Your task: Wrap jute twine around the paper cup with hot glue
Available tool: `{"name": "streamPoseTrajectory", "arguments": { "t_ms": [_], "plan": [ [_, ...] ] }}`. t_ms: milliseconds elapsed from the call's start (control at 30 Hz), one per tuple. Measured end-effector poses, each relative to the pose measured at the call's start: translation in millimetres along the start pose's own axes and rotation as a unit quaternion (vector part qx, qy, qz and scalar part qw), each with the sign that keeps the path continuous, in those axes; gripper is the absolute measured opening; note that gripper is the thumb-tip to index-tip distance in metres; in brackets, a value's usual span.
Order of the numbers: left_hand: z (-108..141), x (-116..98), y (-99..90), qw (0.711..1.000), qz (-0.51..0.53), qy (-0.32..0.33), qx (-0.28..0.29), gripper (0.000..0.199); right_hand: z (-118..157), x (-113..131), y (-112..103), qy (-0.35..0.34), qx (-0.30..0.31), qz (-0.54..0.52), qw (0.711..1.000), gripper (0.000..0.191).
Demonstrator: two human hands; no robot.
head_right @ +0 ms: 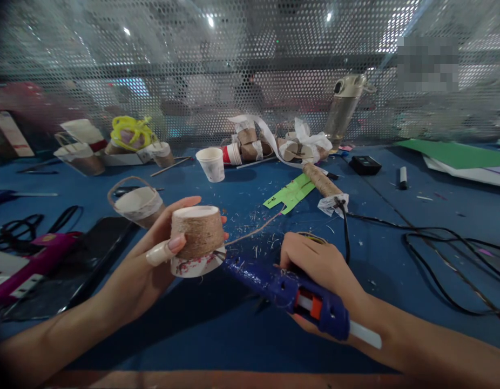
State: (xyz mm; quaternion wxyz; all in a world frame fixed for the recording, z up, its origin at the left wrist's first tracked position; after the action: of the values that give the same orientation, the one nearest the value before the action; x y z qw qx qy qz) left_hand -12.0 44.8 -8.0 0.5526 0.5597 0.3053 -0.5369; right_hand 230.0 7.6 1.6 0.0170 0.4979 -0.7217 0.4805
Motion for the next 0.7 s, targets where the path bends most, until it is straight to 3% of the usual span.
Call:
{"name": "streamPoseTrajectory", "arguments": {
  "t_ms": [233,700],
  "plan": [
    [-2,2,-1.8,1.0,-0.017,-0.022,-0.001,0.043,-1,7,2,-0.015,-0.013,0.028,0.999,0.022],
    [-3,-1,4.8,0.997,0.026,-0.066,0.0,0.043,-4,-2,0,-0.007,0.03,0.017,0.999,0.029]
  ]
}}
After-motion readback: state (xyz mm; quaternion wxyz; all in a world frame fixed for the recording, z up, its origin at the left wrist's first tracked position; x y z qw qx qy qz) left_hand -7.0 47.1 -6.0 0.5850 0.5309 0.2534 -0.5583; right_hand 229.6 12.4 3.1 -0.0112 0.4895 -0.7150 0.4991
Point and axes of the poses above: each hand's wrist, its own z-axis away from the middle knuckle, its own y-axis out of the palm, x = y × z, the point moved 5 cm from there along -z, towards the middle knuckle, and after that the axes turned 5 degrees about -y, right-handed, at the moved point
